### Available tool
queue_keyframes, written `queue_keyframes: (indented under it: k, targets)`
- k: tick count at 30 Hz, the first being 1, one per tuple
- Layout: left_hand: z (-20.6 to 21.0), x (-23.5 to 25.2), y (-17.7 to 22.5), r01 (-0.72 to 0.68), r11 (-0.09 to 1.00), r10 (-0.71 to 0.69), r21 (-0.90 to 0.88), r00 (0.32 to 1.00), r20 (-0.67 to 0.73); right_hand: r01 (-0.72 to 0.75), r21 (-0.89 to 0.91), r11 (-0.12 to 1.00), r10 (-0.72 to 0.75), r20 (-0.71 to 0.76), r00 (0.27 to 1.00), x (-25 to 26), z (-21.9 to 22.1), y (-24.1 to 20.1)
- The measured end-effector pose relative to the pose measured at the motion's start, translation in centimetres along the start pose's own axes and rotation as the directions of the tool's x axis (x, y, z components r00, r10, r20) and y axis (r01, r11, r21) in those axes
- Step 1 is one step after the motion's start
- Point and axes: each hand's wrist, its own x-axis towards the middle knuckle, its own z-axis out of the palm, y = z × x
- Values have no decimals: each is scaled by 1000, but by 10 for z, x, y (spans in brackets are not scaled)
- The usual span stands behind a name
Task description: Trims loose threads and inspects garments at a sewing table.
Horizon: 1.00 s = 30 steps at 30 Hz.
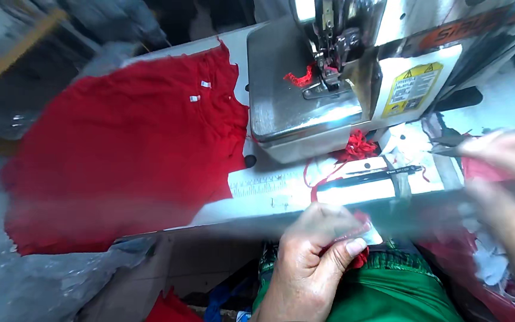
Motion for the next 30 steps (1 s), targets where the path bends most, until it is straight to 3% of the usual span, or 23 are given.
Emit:
queue_keyframes:
  k: [3, 6, 11, 16, 19, 24, 27, 30]
  targets:
    - [3, 2, 2, -51, 997, 50, 66, 999, 19, -44, 322, 946, -9, 161, 987, -13, 18, -33]
    - [4, -1, 3, -79, 988, 79, 135, 997, 1, -74, 418, 906, 14, 145, 989, -21, 39, -38]
    - [3, -8, 7, -95, 970, 110, 226, 993, -51, -108, 436, 893, 45, 152, 987, -22, 34, -36]
    - [9, -11, 17, -116, 945, 153, 306, 983, -101, -161, 444, 882, 43, 263, 964, -24, 23, -34]
    - [8, -13, 17, -166, 920, 205, 356, 976, -76, -277, 499, 821, 62, 406, 912, -24, 9, -34]
    - [3, -14, 12, -240, 878, 266, 414, 964, -6, -237, 550, 801, -39, 444, 895, -31, 11, -29]
    - [0, -14, 12, -245, 891, 260, 382, 966, 13, -314, 644, 698, -66, 494, 867, -31, 9, -31]
    - [-1, -13, 11, -216, 936, 208, 279, 976, 55, -433, 755, 492, -60, 526, 848, -34, 13, -34]
